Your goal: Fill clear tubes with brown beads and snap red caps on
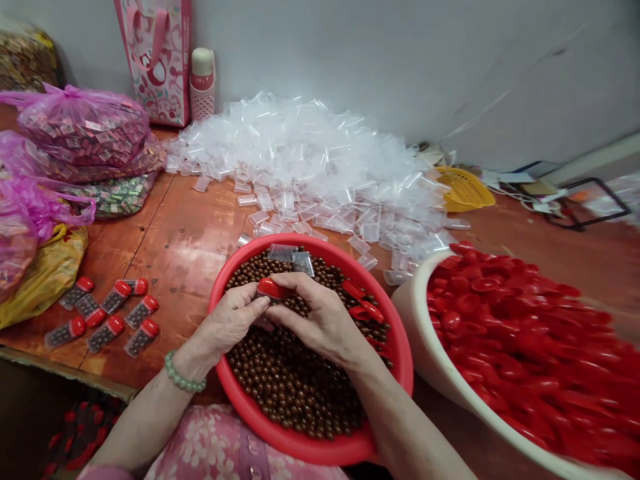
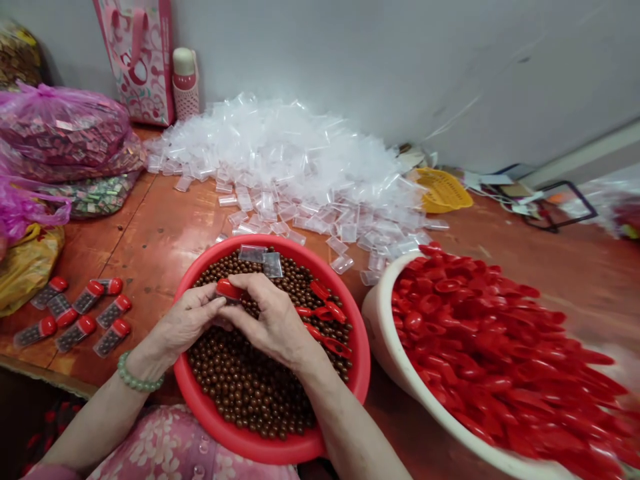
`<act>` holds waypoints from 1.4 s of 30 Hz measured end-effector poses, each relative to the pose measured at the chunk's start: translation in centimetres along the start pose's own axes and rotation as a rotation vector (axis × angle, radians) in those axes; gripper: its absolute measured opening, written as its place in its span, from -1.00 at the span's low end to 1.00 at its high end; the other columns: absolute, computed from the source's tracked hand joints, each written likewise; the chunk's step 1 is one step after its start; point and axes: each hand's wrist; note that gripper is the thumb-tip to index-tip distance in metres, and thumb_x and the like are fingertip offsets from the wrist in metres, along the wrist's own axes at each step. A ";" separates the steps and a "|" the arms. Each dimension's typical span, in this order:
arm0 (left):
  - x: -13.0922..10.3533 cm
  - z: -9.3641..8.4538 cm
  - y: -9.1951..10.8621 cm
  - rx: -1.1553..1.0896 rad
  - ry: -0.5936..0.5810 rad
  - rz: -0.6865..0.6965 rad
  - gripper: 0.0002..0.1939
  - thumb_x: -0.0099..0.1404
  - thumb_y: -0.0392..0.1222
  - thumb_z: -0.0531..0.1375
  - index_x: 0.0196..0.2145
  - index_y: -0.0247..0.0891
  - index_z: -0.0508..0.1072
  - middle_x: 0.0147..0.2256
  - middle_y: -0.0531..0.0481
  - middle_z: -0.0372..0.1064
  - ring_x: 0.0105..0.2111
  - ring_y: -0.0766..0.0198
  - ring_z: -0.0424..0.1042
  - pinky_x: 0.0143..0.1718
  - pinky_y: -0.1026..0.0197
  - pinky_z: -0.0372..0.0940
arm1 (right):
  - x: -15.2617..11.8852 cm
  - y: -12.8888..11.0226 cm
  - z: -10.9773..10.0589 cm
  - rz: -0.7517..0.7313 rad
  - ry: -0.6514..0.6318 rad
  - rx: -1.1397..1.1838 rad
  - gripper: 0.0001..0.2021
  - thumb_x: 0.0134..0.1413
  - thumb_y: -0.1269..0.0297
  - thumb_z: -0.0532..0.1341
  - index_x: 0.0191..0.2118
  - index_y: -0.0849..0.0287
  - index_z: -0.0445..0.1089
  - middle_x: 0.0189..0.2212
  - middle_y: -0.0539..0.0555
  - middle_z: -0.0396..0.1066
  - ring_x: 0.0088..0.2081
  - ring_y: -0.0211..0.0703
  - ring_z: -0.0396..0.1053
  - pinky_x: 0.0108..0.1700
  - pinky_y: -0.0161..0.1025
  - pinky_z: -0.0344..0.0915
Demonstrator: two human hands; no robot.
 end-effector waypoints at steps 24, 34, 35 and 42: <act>0.2 -0.3 0.1 -0.172 -0.030 -0.041 -0.58 0.19 0.09 0.28 -0.19 -0.34 0.54 -0.22 -0.12 0.52 -0.29 0.26 0.46 -0.13 0.21 0.27 | -0.2 0.8 -0.4 -0.212 0.343 -0.499 -0.44 -0.08 0.10 0.33 0.02 0.20 0.20 -0.26 0.16 0.40 -0.28 0.01 0.39 -0.21 -0.04 0.34; 0.8 -0.1 0.4 -0.309 0.265 0.100 -0.63 0.31 0.07 0.16 -0.21 -0.32 0.51 -0.15 -0.13 0.50 -0.12 0.21 0.46 0.03 0.14 0.25 | 0.0 2.1 0.4 -0.208 0.406 -0.512 -0.33 -0.06 0.16 0.33 0.16 0.16 0.10 -0.12 0.21 0.41 -0.13 0.08 0.43 -0.13 0.00 0.38; 0.8 0.0 0.4 -0.307 0.268 0.095 -0.63 0.31 0.07 0.17 -0.22 -0.32 0.52 -0.16 -0.12 0.50 -0.12 0.22 0.46 0.03 0.15 0.25 | 0.1 2.0 0.5 -0.218 0.406 -0.527 -0.33 -0.05 0.16 0.32 0.17 0.17 0.10 -0.11 0.22 0.41 -0.12 0.10 0.43 -0.13 0.01 0.39; 0.7 0.0 0.2 -0.251 0.160 0.031 -0.62 0.26 0.07 0.22 -0.18 -0.32 0.53 -0.19 -0.11 0.53 -0.20 0.24 0.48 -0.08 0.21 0.30 | 0.3 1.5 1.0 -0.291 0.261 -0.470 -0.33 -0.04 0.20 0.32 0.19 0.21 0.12 -0.07 0.28 0.42 -0.08 0.11 0.45 -0.08 0.02 0.44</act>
Point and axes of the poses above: each hand's wrist, its own x-axis towards the middle knuckle, its own z-axis out of the palm, y = z × x
